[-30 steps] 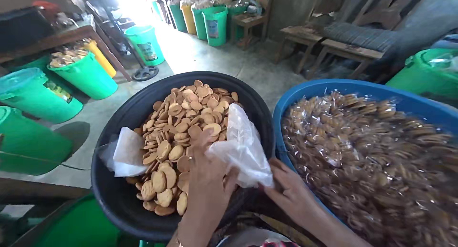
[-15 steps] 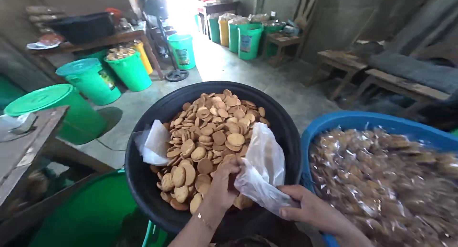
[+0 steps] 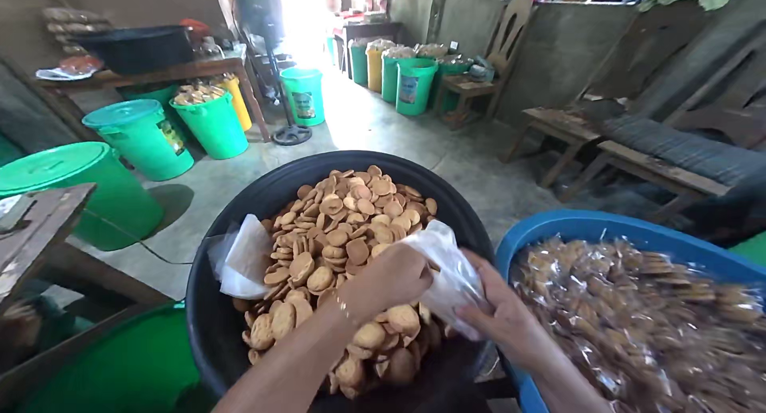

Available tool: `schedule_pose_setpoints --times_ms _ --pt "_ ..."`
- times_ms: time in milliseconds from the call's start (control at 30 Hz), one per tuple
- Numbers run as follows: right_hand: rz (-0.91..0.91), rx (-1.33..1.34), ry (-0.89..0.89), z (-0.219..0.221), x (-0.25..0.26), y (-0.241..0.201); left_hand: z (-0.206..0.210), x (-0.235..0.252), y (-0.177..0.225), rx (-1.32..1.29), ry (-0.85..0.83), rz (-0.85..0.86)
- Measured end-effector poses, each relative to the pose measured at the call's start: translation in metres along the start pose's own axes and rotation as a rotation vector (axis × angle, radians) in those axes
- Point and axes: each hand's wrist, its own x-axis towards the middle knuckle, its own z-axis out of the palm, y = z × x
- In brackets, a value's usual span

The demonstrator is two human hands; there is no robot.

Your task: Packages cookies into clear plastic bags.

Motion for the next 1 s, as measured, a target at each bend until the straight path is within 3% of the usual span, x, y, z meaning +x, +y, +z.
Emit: schedule_pose_setpoints --times_ms 67,133,267,367,500,567,633,733,833,933,1000 --pt "-0.033 -0.419 0.138 -0.007 0.041 -0.011 -0.03 0.034 -0.005 -0.042 -0.017 -0.014" --pt "-0.119 -0.613 0.231 -0.018 0.087 -0.022 -0.057 0.066 -0.01 -0.024 0.045 -0.001" --pt "-0.3 -0.622 0.258 -0.034 0.179 -0.031 -0.112 0.115 -0.026 -0.028 0.142 -0.045" --pt "-0.23 -0.513 0.211 -0.031 0.227 -0.021 -0.131 0.112 -0.043 -0.077 0.078 -0.181" --pt "0.051 -0.235 0.117 -0.026 0.257 0.015 -0.109 0.067 -0.081 -0.077 0.099 -0.329" --pt "0.162 -0.111 0.047 -0.022 0.258 0.026 -0.089 0.046 -0.121 0.08 0.083 -0.359" --pt "0.145 -0.055 0.001 -0.015 0.258 0.029 -0.072 0.037 -0.161 0.27 0.014 -0.4" --pt "0.15 0.044 0.09 -0.007 0.265 0.027 -0.046 0.028 -0.2 0.49 -0.12 -0.398" --pt "0.19 0.243 0.25 -0.011 0.279 0.023 -0.033 0.022 -0.209 0.579 -0.075 -0.358" --pt "0.162 0.288 0.232 -0.016 0.277 0.029 -0.028 0.017 -0.212 0.394 0.084 -0.432" --pt "0.14 0.23 0.21 -0.012 0.267 0.043 -0.031 0.016 -0.201 0.193 0.18 -0.573"
